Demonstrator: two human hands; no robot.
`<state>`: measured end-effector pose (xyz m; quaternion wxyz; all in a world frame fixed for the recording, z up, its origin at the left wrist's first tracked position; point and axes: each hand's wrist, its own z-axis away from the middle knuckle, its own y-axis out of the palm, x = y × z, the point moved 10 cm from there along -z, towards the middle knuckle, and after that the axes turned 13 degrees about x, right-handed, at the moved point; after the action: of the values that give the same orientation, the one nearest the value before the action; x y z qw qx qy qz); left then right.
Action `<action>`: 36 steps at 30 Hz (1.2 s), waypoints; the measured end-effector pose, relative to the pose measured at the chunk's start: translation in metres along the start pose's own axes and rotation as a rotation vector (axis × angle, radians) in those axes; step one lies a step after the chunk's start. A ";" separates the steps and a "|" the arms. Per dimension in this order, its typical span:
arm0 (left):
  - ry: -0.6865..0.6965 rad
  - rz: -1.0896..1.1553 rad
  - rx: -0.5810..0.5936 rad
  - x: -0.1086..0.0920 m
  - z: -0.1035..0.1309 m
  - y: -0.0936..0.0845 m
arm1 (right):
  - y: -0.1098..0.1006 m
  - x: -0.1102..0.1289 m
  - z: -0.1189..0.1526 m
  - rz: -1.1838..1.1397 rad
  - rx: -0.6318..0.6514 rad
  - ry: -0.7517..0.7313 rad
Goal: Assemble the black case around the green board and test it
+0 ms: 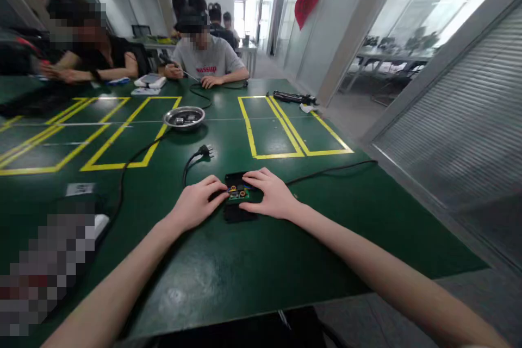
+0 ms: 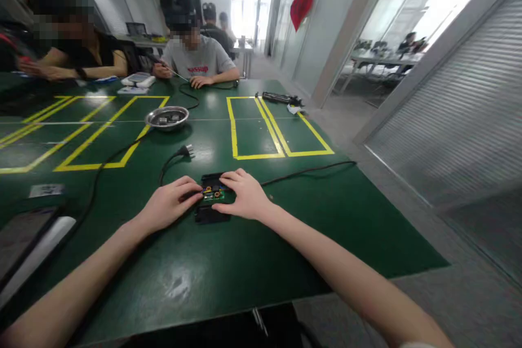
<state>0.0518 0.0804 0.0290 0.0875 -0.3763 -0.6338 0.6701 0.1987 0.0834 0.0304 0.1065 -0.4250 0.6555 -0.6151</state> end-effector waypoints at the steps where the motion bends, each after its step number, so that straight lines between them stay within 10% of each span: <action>1: 0.006 0.004 -0.007 0.000 0.000 0.000 | 0.001 0.001 0.001 0.005 -0.005 0.011; 36: -0.093 0.038 -0.027 0.007 -0.003 0.001 | 0.001 -0.017 -0.009 -0.165 -0.010 -0.089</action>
<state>0.0490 0.0871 0.0259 0.0402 -0.3580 -0.6390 0.6796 0.2026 0.1013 0.0246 0.0823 -0.5052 0.6160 -0.5989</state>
